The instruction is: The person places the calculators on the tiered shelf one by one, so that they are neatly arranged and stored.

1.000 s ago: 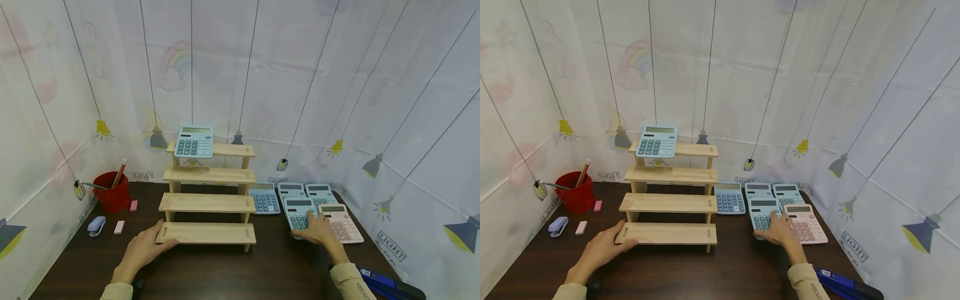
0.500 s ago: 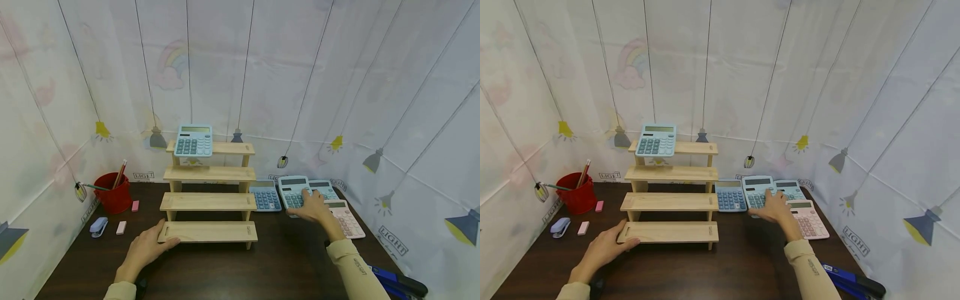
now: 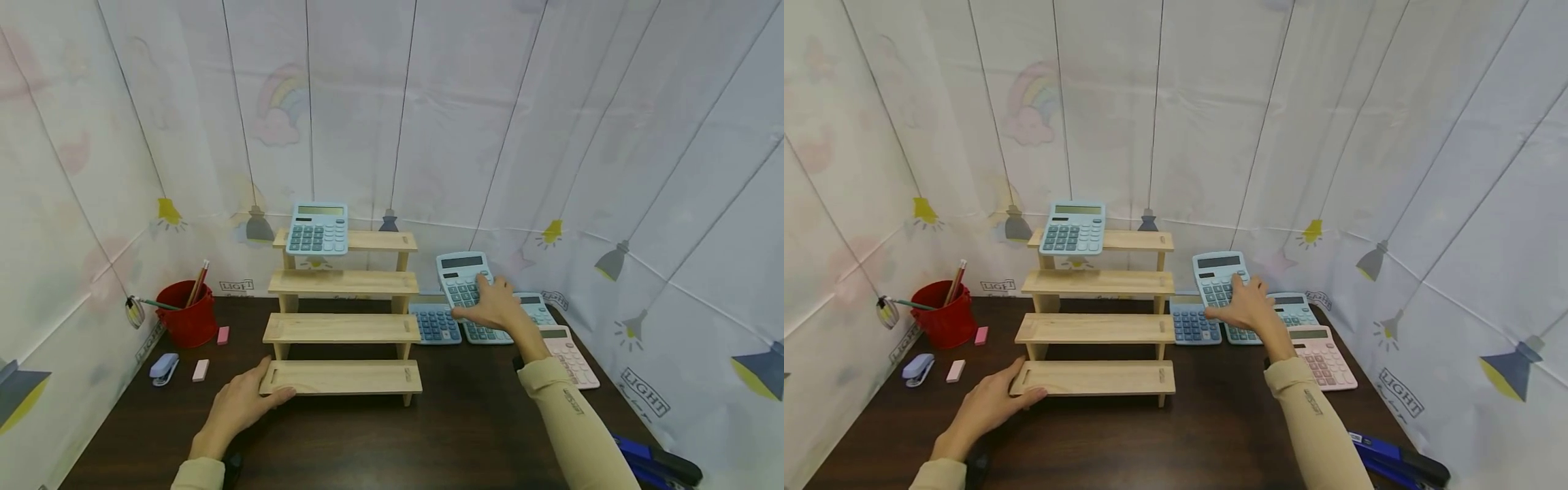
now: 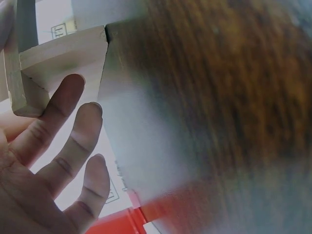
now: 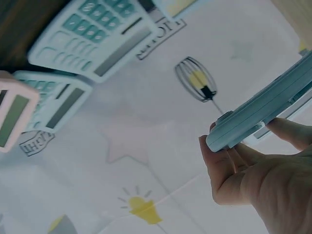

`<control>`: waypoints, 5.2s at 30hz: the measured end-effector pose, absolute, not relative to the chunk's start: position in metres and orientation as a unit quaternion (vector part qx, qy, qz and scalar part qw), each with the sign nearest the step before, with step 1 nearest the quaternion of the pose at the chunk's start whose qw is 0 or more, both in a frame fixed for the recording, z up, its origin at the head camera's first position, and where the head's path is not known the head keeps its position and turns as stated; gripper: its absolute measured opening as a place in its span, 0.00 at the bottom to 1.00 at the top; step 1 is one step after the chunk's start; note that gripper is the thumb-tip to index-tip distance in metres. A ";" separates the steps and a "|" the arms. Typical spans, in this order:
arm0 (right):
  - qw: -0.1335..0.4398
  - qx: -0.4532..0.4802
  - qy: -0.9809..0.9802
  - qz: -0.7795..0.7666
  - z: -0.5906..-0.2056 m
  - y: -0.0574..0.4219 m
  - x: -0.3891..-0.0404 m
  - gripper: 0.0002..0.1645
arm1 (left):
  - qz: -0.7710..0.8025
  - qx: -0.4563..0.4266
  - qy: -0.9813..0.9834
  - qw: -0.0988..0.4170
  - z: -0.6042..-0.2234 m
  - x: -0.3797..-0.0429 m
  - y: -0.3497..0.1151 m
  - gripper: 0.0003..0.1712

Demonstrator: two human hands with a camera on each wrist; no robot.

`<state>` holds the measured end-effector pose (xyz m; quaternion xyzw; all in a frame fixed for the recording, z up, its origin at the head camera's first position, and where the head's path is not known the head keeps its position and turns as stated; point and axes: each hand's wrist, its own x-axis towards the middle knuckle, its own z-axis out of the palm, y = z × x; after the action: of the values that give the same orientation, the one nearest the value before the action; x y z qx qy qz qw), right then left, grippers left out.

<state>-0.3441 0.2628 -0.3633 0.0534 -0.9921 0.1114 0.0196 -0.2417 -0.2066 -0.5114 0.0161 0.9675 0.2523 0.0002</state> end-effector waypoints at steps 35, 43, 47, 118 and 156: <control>0.032 0.080 -0.990 0.115 -0.306 0.182 -0.395 0.68 | 0.254 0.019 0.967 -0.010 -0.513 -0.244 -0.206 0.64; 0.037 0.086 -0.988 0.125 -0.310 0.170 -0.404 0.66 | 0.261 0.011 0.965 -0.005 -0.514 -0.245 -0.205 0.64; 0.039 0.095 -0.986 0.132 -0.312 0.163 -0.408 0.68 | 0.261 0.008 0.965 -0.002 -0.514 -0.244 -0.205 0.64; 0.093 0.124 -0.974 0.167 -0.320 0.120 -0.406 0.63 | 0.264 0.004 0.965 -0.003 -0.513 -0.243 -0.206 0.66; 0.038 -0.068 -0.985 0.157 -0.451 0.318 -0.331 0.65 | 0.265 0.007 0.964 0.023 -0.511 -0.241 -0.208 0.68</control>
<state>-0.3315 0.3185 -0.4506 -0.0682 -0.9845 0.1568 0.0379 -0.2409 -0.2076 -0.5107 0.0069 0.9641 0.2645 0.0226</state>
